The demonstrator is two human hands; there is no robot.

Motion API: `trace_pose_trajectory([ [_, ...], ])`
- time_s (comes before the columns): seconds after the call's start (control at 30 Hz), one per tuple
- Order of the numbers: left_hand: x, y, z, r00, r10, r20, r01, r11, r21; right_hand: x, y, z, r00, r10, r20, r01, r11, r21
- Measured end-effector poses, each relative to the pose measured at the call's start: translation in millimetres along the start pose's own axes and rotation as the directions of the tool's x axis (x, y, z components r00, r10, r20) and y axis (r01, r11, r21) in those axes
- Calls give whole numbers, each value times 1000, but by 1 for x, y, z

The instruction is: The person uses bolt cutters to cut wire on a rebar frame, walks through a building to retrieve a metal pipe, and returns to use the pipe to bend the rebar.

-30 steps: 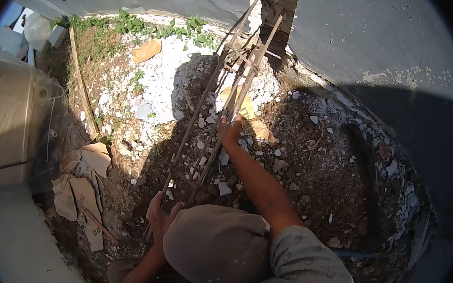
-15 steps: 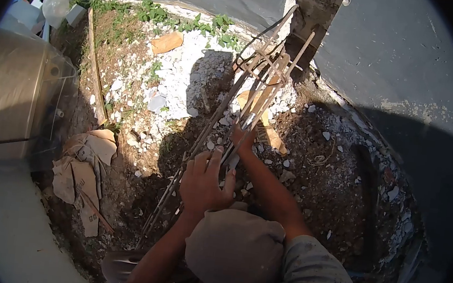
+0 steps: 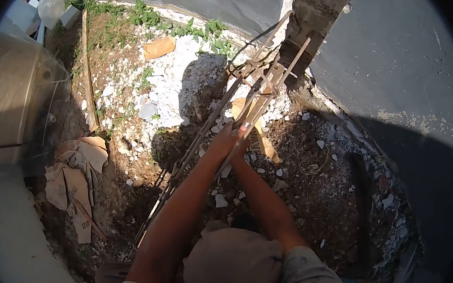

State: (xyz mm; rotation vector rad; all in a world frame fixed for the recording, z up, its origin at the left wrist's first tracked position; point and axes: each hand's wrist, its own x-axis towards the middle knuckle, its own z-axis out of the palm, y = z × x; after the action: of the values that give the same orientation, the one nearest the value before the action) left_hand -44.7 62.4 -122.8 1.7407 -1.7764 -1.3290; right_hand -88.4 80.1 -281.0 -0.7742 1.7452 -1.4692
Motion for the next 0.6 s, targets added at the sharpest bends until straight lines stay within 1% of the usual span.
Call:
trace_pose_trajectory([
  [0.03,-6,3,-7,994,62,94,-63,998,16,-2,1,-2,1000,2,-21,-2,1000,7],
  [0.1,-19,26,-14,941,195,276,-207,978,16,-9,0,-17,999,7,-43,-5,999,34],
  [0.13,-19,36,-10,936,239,260,-259,965,46,-14,-3,-32,999,16,-44,-13,998,68],
  [0.2,-41,38,7,928,276,252,-309,946,101,-24,-2,-48,999,32,-40,-28,993,118],
  [0.23,-41,36,7,925,243,293,-253,967,-6,-24,-1,-47,999,32,-44,-25,990,137],
  [0.3,-43,50,-14,901,192,390,-122,972,-199,-24,6,-46,998,39,-50,-28,980,195],
  [0.33,-45,59,-20,904,173,391,-154,985,-79,-26,9,-49,997,52,-53,-38,973,228],
  [0.4,-45,54,-17,918,111,381,-50,985,-166,-33,8,-54,995,84,-55,-67,964,256],
  [0.43,-41,51,-14,922,84,378,-3,977,-211,-34,2,-53,994,69,-82,-54,982,181],
  [0.47,-34,48,-13,912,73,405,18,976,-218,-34,-4,-52,992,55,-110,-43,994,103],
  [0.57,-29,52,-19,877,-27,480,116,981,-158,-34,-35,-66,989,111,-100,-112,994,-4],
  [0.6,-28,50,-19,884,1,468,105,974,-200,-30,-43,-68,983,168,-70,-166,986,36],
])
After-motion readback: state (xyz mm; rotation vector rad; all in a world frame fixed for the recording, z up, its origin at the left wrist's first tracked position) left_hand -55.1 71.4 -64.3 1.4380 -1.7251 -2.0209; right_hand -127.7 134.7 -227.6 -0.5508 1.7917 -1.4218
